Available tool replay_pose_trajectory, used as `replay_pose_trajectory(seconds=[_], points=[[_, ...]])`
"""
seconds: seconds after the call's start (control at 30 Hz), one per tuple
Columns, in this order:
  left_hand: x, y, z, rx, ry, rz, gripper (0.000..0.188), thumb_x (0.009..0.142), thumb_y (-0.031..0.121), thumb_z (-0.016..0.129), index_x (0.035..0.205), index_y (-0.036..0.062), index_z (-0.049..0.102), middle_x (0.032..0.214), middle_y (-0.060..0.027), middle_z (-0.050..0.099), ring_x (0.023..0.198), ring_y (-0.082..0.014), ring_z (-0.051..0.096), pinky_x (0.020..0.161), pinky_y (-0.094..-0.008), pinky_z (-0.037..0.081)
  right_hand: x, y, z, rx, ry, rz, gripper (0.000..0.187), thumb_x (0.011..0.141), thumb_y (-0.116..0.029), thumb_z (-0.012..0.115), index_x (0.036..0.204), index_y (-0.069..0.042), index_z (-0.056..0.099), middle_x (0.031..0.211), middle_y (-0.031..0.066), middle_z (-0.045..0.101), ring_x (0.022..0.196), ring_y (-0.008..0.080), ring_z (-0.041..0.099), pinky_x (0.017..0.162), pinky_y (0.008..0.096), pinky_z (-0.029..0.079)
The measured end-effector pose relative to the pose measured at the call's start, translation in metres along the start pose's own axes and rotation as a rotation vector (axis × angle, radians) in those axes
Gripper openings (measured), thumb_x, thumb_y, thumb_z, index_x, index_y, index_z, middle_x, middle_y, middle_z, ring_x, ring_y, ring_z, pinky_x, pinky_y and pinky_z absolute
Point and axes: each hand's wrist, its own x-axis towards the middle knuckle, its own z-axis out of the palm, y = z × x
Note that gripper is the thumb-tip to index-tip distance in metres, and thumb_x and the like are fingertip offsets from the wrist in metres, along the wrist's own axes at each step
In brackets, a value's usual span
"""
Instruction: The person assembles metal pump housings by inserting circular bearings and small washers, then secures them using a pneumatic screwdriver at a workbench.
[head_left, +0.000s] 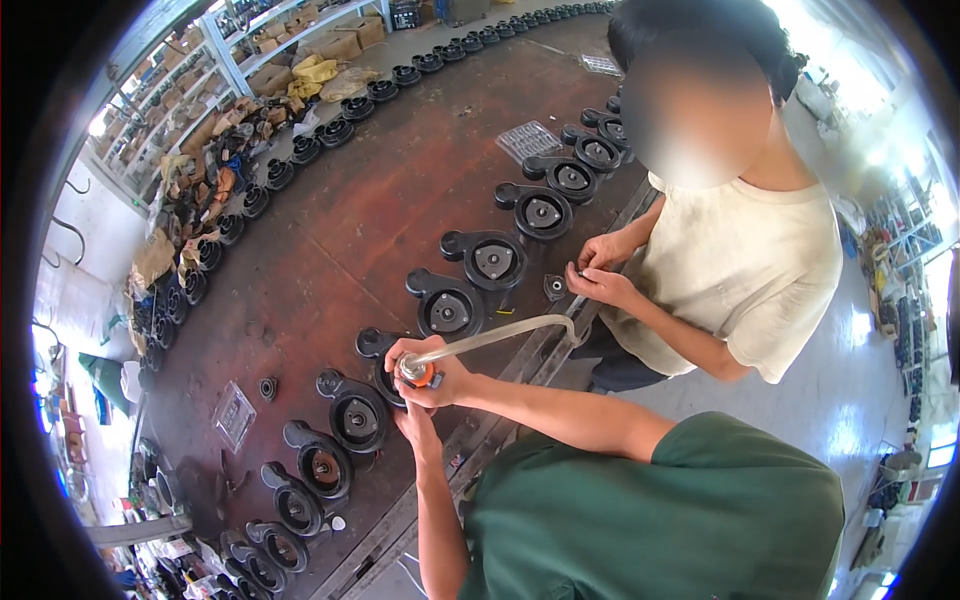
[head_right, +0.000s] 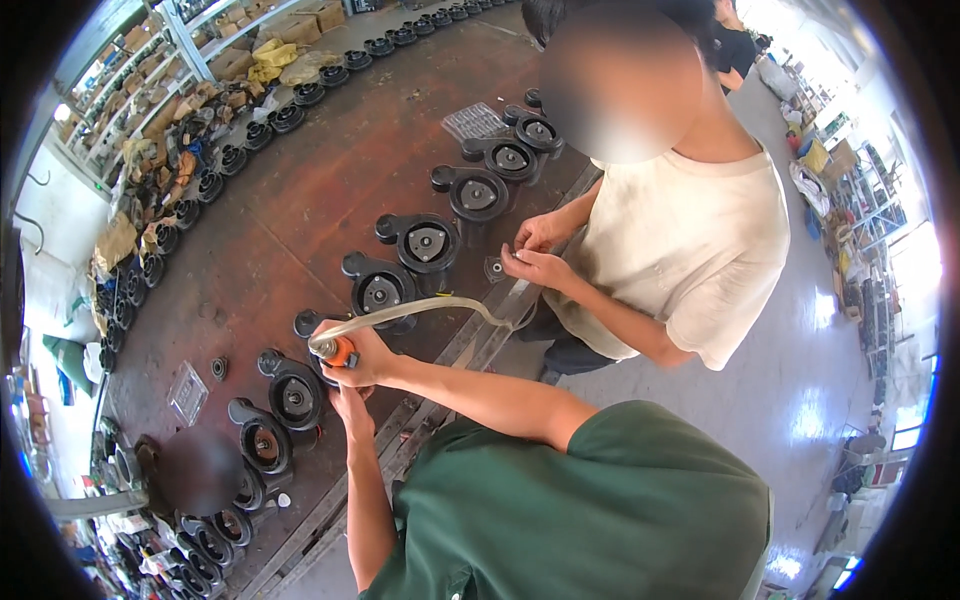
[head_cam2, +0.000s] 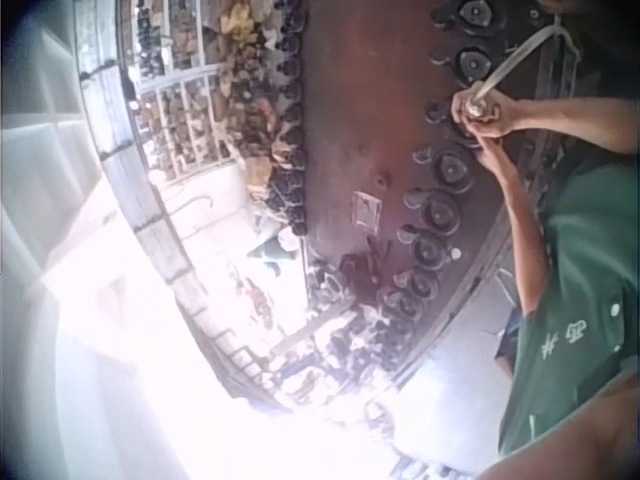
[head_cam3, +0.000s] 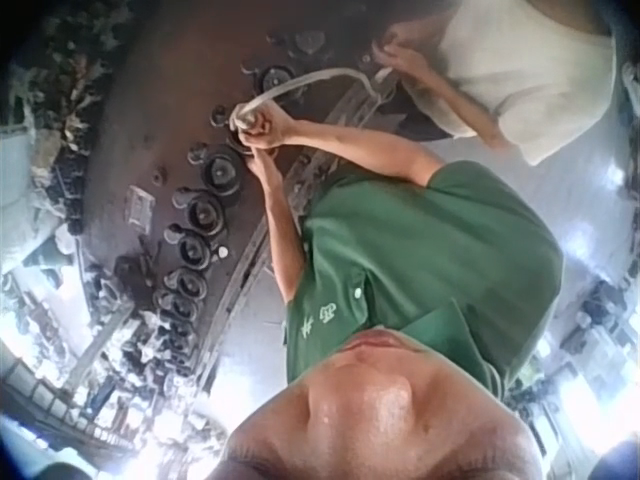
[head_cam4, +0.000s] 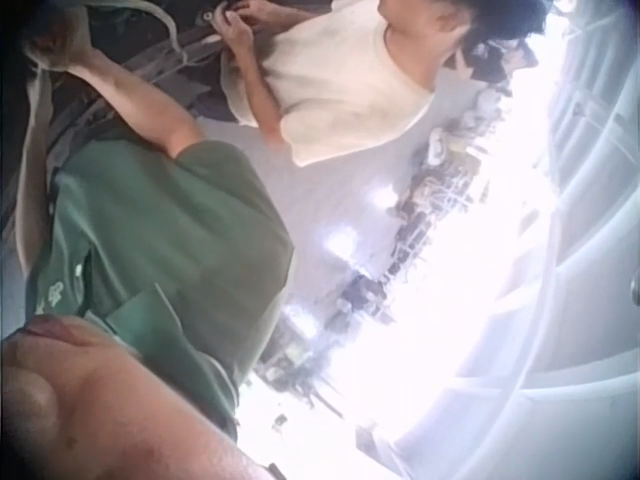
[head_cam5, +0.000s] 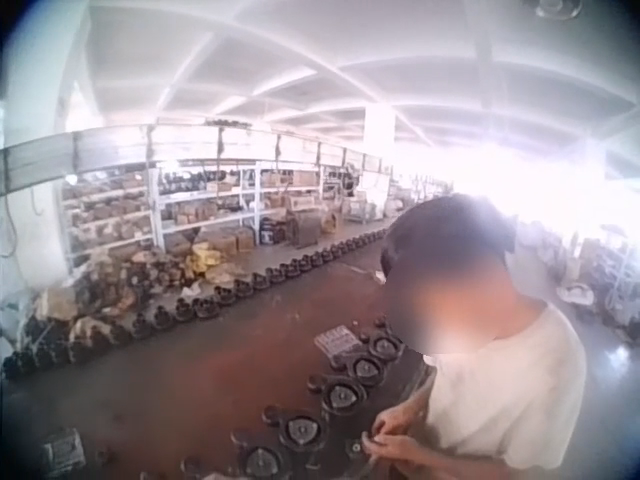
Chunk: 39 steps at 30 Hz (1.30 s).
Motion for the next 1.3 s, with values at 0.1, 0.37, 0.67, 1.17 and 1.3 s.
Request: replay_pose_trajectory(seconds=[0.1, 0.37, 0.67, 1.17, 1.3], points=[[0.005, -0.008, -0.004, -0.014, -0.016, 0.024, 0.05, 0.097, 0.047, 0.064, 0.129, 0.0081, 0.059, 0.111, -0.0052, 0.069, 0.086, -0.0156, 0.07, 0.064, -0.029, 0.057, 0.0, -0.002, 0.002, 0.017, 0.004, 0.0, 0.02, 0.076, -0.002, 0.072, 0.094, -0.004, 0.064, 0.073, 0.0015, 0.067, 0.067, 0.0092, 0.065, 0.065, 0.0276, 0.052], [0.001, -0.001, -0.003, 0.03, -0.022, -0.024, 0.062, 0.1, 0.048, 0.063, 0.142, 0.0032, 0.052, 0.127, -0.0057, 0.062, 0.103, -0.0136, 0.064, 0.073, -0.0266, 0.055, 0.002, 0.0, -0.001, 0.026, -0.001, 0.002, 0.022, 0.075, -0.005, 0.073, 0.094, -0.004, 0.064, 0.073, 0.0016, 0.067, 0.067, 0.0092, 0.065, 0.065, 0.0276, 0.053], [0.001, -0.002, -0.001, 0.064, -0.019, 0.047, 0.051, 0.099, 0.047, 0.063, 0.126, 0.0045, 0.059, 0.106, -0.0054, 0.065, 0.078, -0.014, 0.065, 0.063, -0.0294, 0.055, -0.001, 0.013, -0.001, 0.126, 0.024, 0.133, 0.027, 0.069, -0.007, 0.074, 0.094, -0.005, 0.065, 0.086, 0.0065, 0.064, 0.075, 0.0201, 0.061, 0.071, 0.0338, 0.048], [0.021, -0.026, -0.014, 0.09, -0.046, 0.198, 0.06, 0.096, 0.047, 0.064, 0.136, 0.0036, 0.053, 0.117, -0.0063, 0.064, 0.09, -0.0159, 0.068, 0.068, -0.0301, 0.057, 0.003, -0.001, -0.003, 0.04, -0.045, 0.013, 0.033, 0.068, -0.005, 0.077, 0.098, -0.006, 0.065, 0.084, 0.0051, 0.068, 0.075, 0.0179, 0.066, 0.072, 0.0306, 0.052], [0.02, -0.028, -0.014, 0.11, -0.017, 0.198, 0.056, 0.097, 0.047, 0.063, 0.13, 0.0019, 0.058, 0.115, -0.0062, 0.065, 0.088, -0.015, 0.067, 0.068, -0.0302, 0.057, 0.003, -0.002, -0.004, 0.044, -0.05, 0.028, 0.032, 0.068, -0.005, 0.076, 0.098, -0.006, 0.065, 0.084, 0.005, 0.068, 0.075, 0.0169, 0.065, 0.073, 0.0301, 0.052]])
